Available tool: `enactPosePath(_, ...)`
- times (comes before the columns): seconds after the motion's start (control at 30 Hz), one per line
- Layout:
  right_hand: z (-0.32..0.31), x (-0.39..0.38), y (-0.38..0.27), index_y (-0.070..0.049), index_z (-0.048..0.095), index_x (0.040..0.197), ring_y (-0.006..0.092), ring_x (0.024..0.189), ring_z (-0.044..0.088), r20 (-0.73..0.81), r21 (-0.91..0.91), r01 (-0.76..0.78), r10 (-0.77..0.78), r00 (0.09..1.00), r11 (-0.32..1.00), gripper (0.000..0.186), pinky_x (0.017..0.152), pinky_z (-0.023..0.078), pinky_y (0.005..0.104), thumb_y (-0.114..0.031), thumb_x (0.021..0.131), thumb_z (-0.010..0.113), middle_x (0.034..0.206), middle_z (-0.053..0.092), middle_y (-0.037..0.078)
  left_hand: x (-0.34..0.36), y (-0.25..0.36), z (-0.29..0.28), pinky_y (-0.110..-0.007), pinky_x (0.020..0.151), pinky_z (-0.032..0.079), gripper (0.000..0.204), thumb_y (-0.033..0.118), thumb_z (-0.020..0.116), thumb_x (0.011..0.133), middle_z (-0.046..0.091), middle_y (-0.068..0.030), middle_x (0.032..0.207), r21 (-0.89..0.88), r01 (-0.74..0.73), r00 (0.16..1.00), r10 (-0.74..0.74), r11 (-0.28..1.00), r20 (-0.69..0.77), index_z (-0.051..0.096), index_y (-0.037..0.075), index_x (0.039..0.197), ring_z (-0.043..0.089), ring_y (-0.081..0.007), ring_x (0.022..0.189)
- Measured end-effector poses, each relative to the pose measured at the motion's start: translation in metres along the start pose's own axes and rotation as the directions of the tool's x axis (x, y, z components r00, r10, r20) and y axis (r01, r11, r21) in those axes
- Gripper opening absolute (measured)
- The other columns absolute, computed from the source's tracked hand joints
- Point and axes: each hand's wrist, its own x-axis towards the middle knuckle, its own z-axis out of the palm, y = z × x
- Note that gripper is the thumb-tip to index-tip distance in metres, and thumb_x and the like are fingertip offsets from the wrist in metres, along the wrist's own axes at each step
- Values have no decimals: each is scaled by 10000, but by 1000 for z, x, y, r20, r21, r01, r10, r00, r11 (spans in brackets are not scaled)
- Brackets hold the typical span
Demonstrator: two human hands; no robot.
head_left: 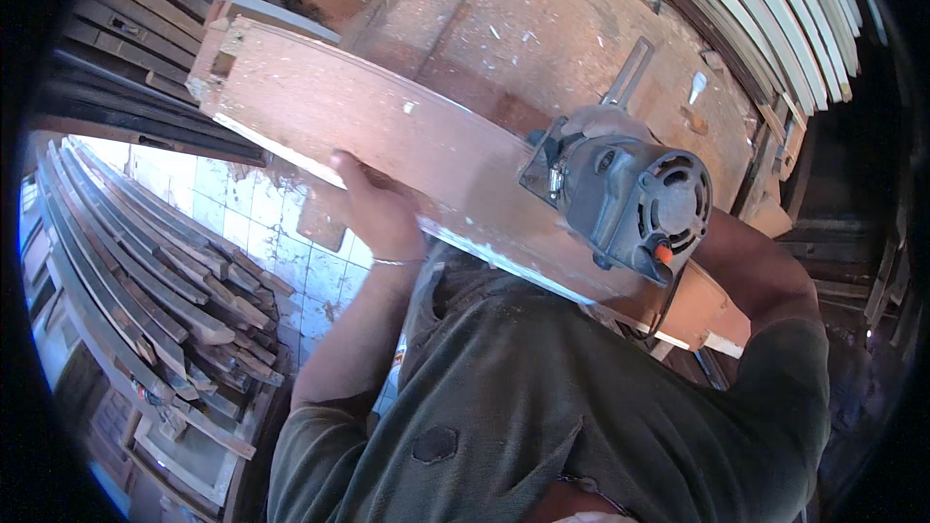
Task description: The person uses a hand router to shape the edges of curved wooden boards on a workbench.
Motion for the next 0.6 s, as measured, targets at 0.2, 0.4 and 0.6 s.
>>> enactPosePath(0.2,10,30,25,-108,504,1321,253,1170,562,93,242,-376,364,927,895,757,951,504,417,-134,674,895,1253,551,114,-11,6,2,-416,1121,339,634,226,429,1066,342,-203,1493,-208,61,996,-48,976,70,100,3,1560,412,-262,1329)
enactPosePath(0.4,16,66,22,-89,500,1302,236,1084,576,108,622,-567,659,745,539,769,919,497,379,-210,661,907,1172,568,92,67,-7,-53,-392,1136,333,614,285,428,1065,360,-211,1517,106,-163,986,159,981,50,191,-10,1548,407,-292,1357)
enactPosePath(0.6,27,66,18,-99,458,1269,252,1094,561,-58,489,-223,286,956,843,808,937,472,377,-184,619,930,1187,522,77,254,82,-57,-367,1051,428,499,336,460,1055,574,-196,1336,123,-315,948,308,941,78,485,-57,1361,567,-300,1208)
